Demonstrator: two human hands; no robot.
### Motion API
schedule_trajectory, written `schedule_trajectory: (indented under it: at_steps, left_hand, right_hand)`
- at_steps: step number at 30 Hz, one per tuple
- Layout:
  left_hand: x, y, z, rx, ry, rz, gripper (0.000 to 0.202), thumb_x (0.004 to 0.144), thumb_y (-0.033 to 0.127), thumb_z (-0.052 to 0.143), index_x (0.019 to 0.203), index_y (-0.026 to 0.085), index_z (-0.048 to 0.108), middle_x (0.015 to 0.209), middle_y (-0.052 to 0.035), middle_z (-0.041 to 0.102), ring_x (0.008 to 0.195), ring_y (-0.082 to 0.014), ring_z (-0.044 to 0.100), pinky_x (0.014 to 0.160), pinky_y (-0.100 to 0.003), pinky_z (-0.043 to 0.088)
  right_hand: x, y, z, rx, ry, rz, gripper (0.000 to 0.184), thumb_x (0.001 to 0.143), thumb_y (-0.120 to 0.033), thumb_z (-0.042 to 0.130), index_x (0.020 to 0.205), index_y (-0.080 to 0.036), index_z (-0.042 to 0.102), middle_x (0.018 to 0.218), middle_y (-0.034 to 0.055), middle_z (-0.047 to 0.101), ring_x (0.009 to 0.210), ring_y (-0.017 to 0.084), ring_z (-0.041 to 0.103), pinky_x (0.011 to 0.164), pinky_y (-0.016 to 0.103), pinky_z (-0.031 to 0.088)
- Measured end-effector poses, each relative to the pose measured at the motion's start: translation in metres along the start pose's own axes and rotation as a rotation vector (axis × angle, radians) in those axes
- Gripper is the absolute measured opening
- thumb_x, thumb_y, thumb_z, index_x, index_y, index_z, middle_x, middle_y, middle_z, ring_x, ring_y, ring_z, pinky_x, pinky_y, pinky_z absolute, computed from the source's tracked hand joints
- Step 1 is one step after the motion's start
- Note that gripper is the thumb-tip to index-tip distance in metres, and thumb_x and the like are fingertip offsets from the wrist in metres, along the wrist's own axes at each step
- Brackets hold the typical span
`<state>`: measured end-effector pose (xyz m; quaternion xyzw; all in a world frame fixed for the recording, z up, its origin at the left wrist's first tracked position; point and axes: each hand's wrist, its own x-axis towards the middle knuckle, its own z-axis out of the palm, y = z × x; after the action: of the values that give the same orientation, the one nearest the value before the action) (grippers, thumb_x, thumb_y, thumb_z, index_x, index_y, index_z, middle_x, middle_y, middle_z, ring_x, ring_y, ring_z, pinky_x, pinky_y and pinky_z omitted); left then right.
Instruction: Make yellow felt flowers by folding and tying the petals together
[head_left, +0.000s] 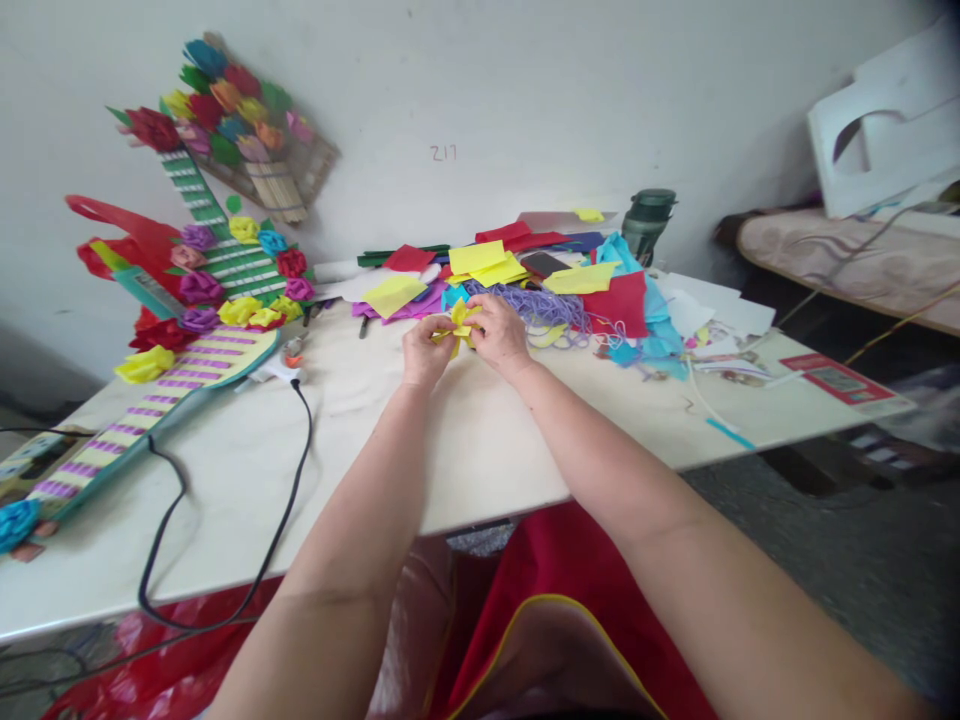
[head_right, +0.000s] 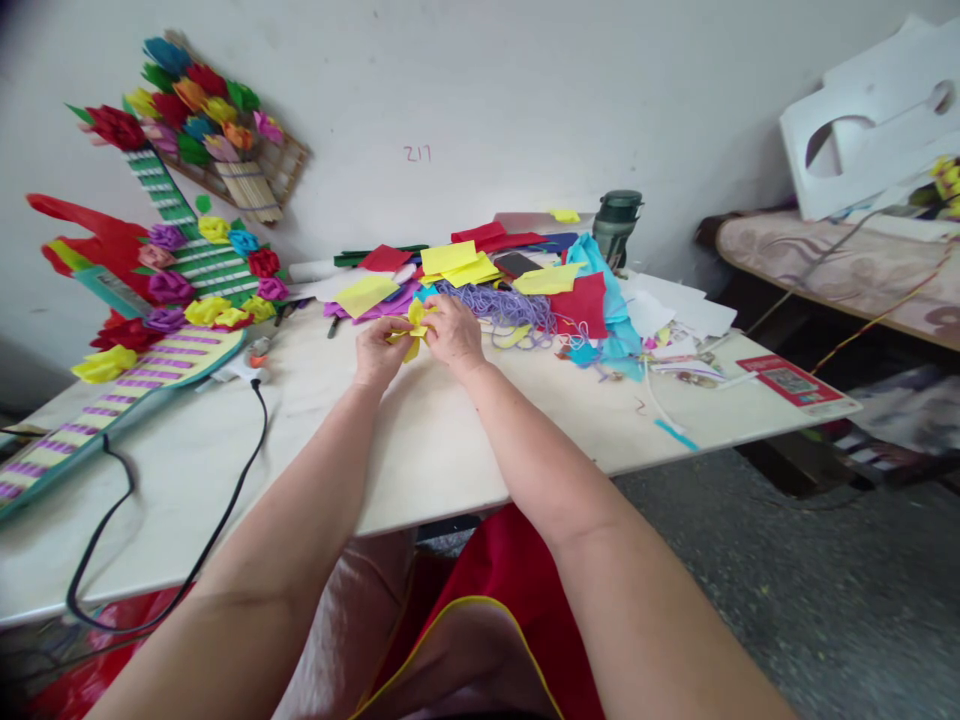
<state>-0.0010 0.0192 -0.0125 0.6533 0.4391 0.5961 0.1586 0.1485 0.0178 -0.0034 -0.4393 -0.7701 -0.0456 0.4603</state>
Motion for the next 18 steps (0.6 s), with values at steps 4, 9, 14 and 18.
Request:
schedule_trajectory:
  at_steps: [4,9,14,18]
  left_hand:
    - [0.0,0.004,0.0,-0.021,0.015,-0.05,0.013,0.058,0.011,0.06,0.066,0.02,0.065,0.077,-0.0007,0.072,0.076,-0.0158,0.066,0.075,-0.027,0.053]
    - [0.0,0.011,-0.001,-0.014,0.001,-0.106,0.013,0.058,0.01,0.06,0.064,0.019,0.066,0.074,-0.0008,0.071,0.074,-0.0163,0.065,0.076,-0.028,0.053]
    - [0.0,0.013,-0.003,0.009,-0.037,-0.127,0.013,0.058,0.013,0.061,0.065,0.019,0.068,0.071,-0.0005,0.07,0.071,-0.0171,0.063,0.073,-0.029,0.052]
    - [-0.001,0.013,-0.006,0.052,-0.081,-0.131,0.014,0.06,0.016,0.063,0.072,0.018,0.07,0.071,-0.0014,0.069,0.069,-0.0172,0.062,0.071,-0.029,0.051]
  right_hand:
    - [0.0,-0.004,-0.002,-0.053,-0.069,0.013,0.021,0.08,-0.01,0.053,0.082,-0.018,0.072,0.123,0.0104,0.063,0.109,0.027,0.054,0.094,0.044,0.045]
    - [0.001,-0.01,-0.006,-0.099,-0.114,0.011,0.019,0.08,-0.01,0.055,0.082,-0.019,0.071,0.134,0.0083,0.06,0.113,0.029,0.052,0.097,0.046,0.045]
    - [0.002,-0.006,-0.006,-0.041,-0.124,-0.024,0.021,0.077,-0.009,0.054,0.082,-0.02,0.072,0.136,0.007,0.059,0.111,0.029,0.053,0.097,0.048,0.046]
    - [0.002,0.003,-0.001,0.002,-0.125,-0.034,0.019,0.079,-0.014,0.055,0.082,-0.02,0.072,0.134,0.0076,0.06,0.108,0.027,0.055,0.099,0.048,0.047]
